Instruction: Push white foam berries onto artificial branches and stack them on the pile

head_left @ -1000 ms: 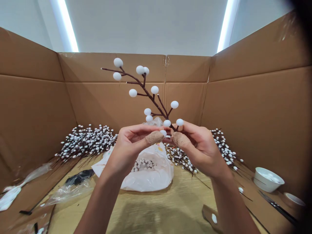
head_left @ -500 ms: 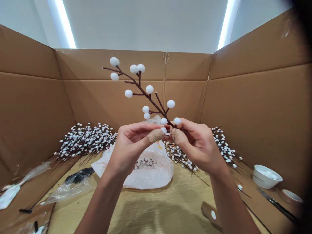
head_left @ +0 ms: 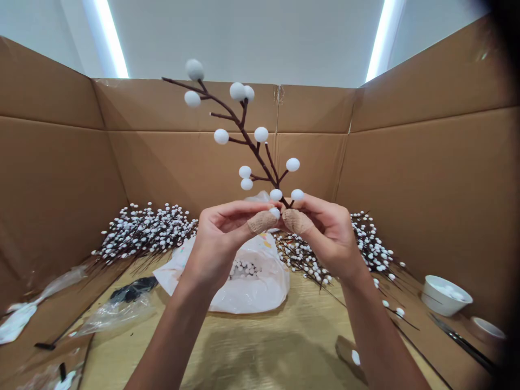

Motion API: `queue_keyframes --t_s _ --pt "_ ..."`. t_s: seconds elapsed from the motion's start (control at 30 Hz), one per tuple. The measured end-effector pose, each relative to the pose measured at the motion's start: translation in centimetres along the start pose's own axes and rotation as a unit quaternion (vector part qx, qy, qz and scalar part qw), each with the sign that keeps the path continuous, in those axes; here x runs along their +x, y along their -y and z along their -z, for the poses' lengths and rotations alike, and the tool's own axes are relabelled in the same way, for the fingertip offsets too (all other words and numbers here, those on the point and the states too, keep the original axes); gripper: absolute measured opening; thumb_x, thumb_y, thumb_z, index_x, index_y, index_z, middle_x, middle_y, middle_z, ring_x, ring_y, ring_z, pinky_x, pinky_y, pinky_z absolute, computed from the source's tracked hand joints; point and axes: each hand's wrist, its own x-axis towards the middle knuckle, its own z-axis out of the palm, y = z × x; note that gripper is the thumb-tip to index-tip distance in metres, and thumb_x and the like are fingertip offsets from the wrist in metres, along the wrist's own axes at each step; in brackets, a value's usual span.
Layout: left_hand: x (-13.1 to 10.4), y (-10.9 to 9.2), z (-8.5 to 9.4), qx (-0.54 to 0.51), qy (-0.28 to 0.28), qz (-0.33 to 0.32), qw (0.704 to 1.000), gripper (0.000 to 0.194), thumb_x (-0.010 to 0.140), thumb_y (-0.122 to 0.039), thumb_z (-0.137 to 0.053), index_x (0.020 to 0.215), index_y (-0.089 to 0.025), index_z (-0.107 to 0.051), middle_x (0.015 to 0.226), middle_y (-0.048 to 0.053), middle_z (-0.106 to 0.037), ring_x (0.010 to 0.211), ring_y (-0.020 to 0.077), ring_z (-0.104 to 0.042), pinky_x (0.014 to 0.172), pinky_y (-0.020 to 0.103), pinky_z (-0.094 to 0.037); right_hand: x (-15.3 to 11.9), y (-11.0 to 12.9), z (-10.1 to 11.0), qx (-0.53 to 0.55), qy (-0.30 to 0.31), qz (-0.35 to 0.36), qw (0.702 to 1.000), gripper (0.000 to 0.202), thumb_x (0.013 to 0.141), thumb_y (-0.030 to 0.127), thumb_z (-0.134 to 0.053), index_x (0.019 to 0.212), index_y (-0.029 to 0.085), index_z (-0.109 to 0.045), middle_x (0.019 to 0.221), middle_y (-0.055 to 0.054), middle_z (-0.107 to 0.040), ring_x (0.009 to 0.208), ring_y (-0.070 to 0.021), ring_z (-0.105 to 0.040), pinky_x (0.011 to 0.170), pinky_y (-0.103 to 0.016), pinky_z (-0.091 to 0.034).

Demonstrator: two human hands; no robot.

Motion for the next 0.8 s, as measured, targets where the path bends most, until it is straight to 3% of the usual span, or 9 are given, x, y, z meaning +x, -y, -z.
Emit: queue_keyframes --t_s 0.17,0.43,0.57,0.8 --pt "0.1 0.0 0.1 -0.014 0.004 0.001 1.000 0.008 0.069 -0.019 -0.080 0.076 -0.017 -0.077 0.086 0.005 -0.077 0.083 0.0169 -0.071 0.077 0.022 -0.056 0.1 0.3 0.3 0.071 0.032 -0.009 0.997 0.010 0.090 0.026 -0.056 0.084 0.020 -0.060 0.079 0.001 -0.057 0.076 -0.0118 -0.058 0.071 -0.024 -0.051" --pt "0.3 -0.1 0.3 -0.021 0.035 0.010 0.999 0.008 0.070 -0.018 -0.079 0.078 -0.018 -0.077 0.086 0.003 -0.077 0.079 0.0145 -0.070 0.075 0.021 -0.056 0.0 0.0 0.4 0.059 0.032 0.010 0.998 0.009 0.090 0.023 -0.055 0.084 0.019 -0.060 0.080 0.001 -0.059 0.072 -0.0101 -0.058 0.064 -0.021 -0.049" --pt "0.3 -0.9 1.1 0.004 0.067 0.016 0.998 0.016 0.074 -0.020 -0.076 0.089 -0.020 -0.076 0.092 0.004 -0.076 0.086 0.0151 -0.069 0.077 0.020 -0.055 0.1 -0.2 0.2 0.053 0.026 0.001 0.998 0.009 0.091 0.025 -0.055 0.087 0.019 -0.060 0.083 0.000 -0.060 0.077 -0.0124 -0.061 0.068 -0.023 -0.051" --pt "0.2 -2.0 2.4 0.003 -0.014 -0.057 0.998 0.032 0.075 -0.025 -0.076 0.105 -0.018 -0.070 0.106 0.007 -0.071 0.095 0.0163 -0.066 0.081 0.021 -0.053 0.0 -0.7 -1.1 -0.022 0.038 0.003 0.999 0.013 0.092 0.026 -0.052 0.081 0.018 -0.055 0.082 -0.001 -0.059 0.076 -0.0125 -0.059 0.067 -0.024 -0.051"
